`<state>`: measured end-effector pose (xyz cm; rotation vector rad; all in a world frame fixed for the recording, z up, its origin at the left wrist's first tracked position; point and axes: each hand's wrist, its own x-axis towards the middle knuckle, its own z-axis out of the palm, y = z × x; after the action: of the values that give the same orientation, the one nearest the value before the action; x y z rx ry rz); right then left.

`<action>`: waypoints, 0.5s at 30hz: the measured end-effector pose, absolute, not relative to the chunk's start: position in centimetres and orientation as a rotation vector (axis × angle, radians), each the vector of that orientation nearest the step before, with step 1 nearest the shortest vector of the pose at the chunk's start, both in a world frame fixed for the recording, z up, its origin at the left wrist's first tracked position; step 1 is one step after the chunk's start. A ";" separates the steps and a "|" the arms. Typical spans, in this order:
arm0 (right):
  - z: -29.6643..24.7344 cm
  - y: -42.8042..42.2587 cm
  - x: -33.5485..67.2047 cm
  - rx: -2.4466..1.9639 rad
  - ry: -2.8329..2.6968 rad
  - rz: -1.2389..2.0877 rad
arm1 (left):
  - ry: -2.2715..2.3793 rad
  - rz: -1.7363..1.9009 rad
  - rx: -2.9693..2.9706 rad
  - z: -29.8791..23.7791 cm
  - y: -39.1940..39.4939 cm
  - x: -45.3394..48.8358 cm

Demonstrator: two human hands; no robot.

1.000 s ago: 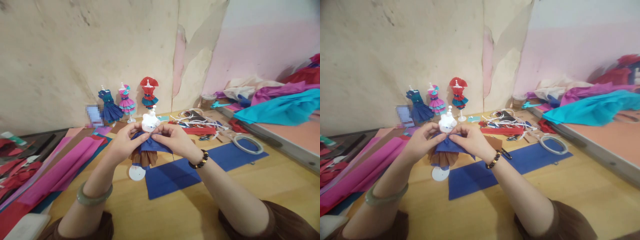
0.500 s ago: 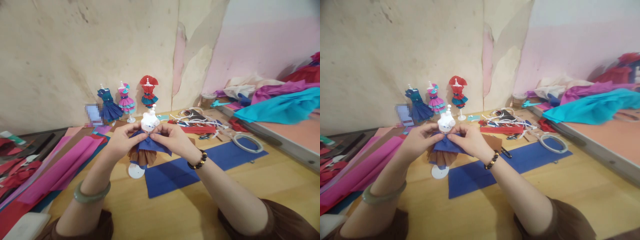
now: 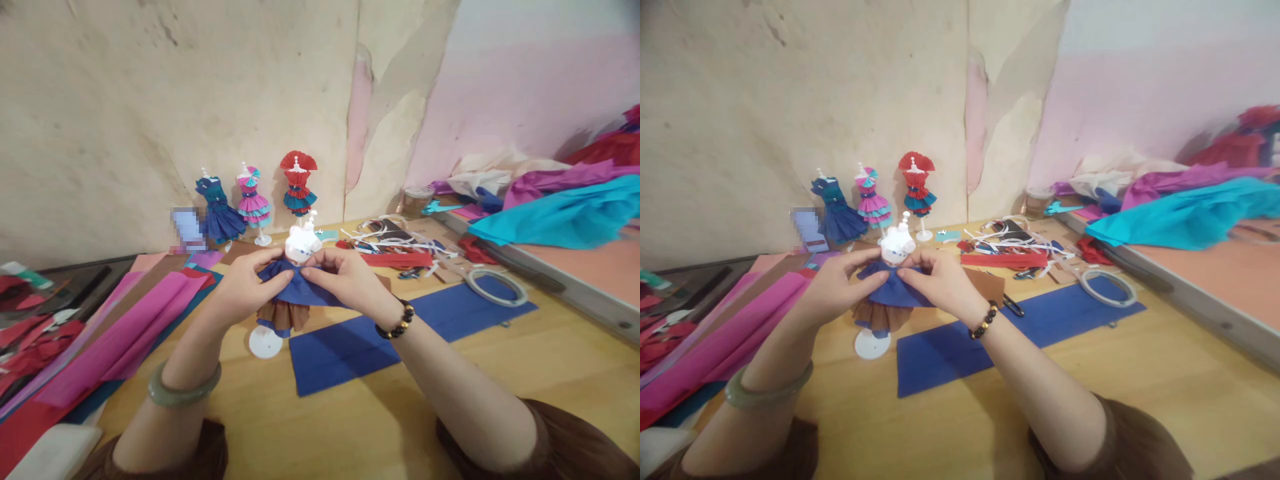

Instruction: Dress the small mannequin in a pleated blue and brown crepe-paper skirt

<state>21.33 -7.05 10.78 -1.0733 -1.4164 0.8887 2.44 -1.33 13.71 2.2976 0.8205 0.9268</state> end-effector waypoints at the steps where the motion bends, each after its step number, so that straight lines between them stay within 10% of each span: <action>1: 10.8 -7.0 21.4 -1.069 -1.429 0.883 | 0.820 0.928 2.288 13.7 -1.3 2.5; 15: 10.6 -7.3 21.5 -0.905 -1.243 1.170 | 0.727 1.021 2.154 13.1 -1.0 2.6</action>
<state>21.54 -7.25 10.64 -0.9048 -1.2431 1.1699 2.60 -1.04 13.08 2.1536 0.7266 1.0207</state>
